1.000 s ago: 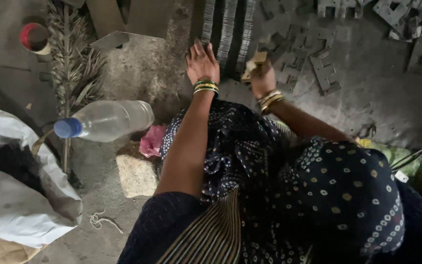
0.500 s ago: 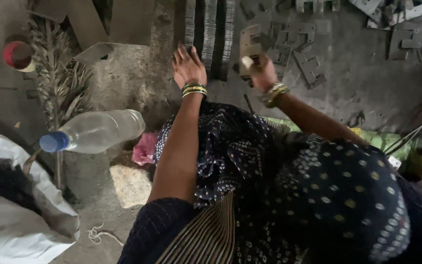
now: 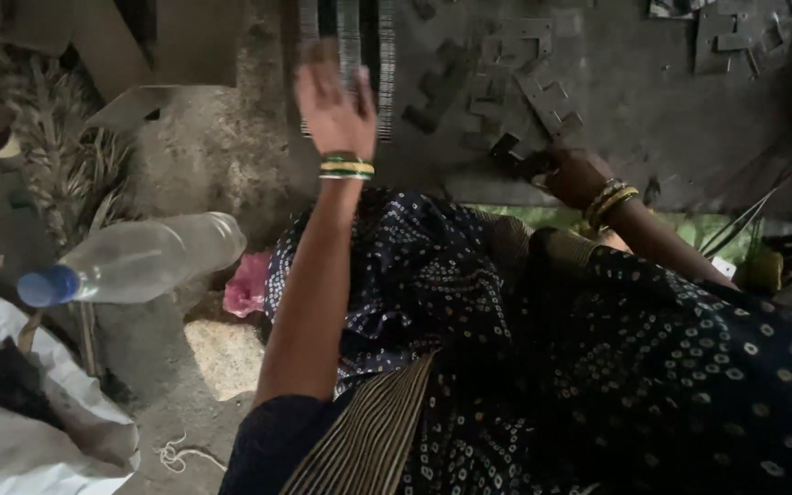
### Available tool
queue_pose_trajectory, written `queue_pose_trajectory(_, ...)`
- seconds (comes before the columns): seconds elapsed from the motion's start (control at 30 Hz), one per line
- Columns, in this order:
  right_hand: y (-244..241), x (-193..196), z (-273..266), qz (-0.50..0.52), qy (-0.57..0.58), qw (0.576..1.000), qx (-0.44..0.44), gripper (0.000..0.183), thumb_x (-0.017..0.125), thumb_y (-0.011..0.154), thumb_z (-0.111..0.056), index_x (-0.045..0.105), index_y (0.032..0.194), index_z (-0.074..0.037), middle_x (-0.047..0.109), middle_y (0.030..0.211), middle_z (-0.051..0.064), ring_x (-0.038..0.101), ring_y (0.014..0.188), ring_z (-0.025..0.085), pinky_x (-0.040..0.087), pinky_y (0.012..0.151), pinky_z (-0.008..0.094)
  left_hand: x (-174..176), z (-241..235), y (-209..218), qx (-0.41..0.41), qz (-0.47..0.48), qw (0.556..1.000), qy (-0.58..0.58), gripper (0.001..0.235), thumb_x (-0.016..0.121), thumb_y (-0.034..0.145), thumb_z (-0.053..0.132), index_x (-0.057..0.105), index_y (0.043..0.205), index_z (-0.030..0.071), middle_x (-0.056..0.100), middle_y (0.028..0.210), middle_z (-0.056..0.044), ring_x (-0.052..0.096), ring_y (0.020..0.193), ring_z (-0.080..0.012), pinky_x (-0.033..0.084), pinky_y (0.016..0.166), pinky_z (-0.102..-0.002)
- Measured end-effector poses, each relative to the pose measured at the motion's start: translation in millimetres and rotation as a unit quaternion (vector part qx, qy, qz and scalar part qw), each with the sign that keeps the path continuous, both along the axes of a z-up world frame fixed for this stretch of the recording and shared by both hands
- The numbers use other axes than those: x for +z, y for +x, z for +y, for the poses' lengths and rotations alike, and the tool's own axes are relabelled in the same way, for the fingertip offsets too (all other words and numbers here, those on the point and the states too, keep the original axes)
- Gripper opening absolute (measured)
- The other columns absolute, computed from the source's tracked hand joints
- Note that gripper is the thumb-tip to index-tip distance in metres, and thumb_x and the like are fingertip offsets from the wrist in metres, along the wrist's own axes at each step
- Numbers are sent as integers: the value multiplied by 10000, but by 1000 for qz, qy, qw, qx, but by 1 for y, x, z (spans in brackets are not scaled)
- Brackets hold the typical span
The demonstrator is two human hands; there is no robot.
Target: The person picks up metal plates one at a time from a scattered pile, wipes each one with a small cloth, and stacks them into organized piles.
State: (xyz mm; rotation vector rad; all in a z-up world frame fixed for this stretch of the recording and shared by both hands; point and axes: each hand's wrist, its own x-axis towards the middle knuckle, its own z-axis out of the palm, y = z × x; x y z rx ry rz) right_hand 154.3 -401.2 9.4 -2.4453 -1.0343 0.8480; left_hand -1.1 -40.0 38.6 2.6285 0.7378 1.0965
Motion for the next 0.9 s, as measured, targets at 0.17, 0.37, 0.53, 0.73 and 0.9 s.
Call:
queue_pose_trajectory(0.17, -1, 17, -7, -100, -135, 985, -28, 449, 709, 966, -352, 593, 1334, -121, 725, 1140, 171, 712, 944, 391, 577, 769, 503, -19, -66, 40, -199, 207, 955, -73, 277, 662, 1042, 281, 640, 1228, 77, 597, 1286, -103, 580, 1205, -326, 505, 1026, -463)
queue_pose_trajectory(0.37, 2, 26, -11, -168, -53, 984, -7, 531, 762, 776, -220, 616, 1279, -133, 644, 1323, 159, 638, 1093, 413, 541, 727, 557, -56, -84, 104, -113, 332, 936, -27, 442, 746, 841, 177, 626, 1179, -81, 599, 1205, -226, 617, 1099, -396, 573, 852, -434)
queue_pose_trajectory(0.53, 41, 29, -19, -116, 5, 989, -92, 514, 720, 890, -219, 609, 1375, -91, 623, 1364, 150, 608, 1244, 401, 541, 996, 522, -66, -93, 124, -94, 426, 900, -13, 445, 750, 812, 121, 618, 1182, -87, 622, 1177, -267, 655, 1050, -392, 600, 804, -413)
queue_pose_trajectory(0.73, 66, 16, 30, -174, -51, 983, -39, 542, 746, 902, -300, 590, 1351, -40, 545, 1429, 194, 498, 1337, 415, 550, 907, 556, -109, -53, 119, -70, 270, 952, -125, 115, 715, 932, 125, 747, 958, 18, 721, 924, -201, 709, 856, -354, 596, 738, -447)
queue_pose_trajectory(0.9, 75, 5, 50, -209, -97, 973, -10, 668, 744, 855, -437, 564, 1316, 10, 521, 1411, 218, 492, 1306, 420, 532, 930, 549, -121, -11, 98, -70, -11, 848, -524, 223, 708, 837, 94, 761, 1009, -38, 695, 765, -127, 586, 668, -182, 494, 616, -339)
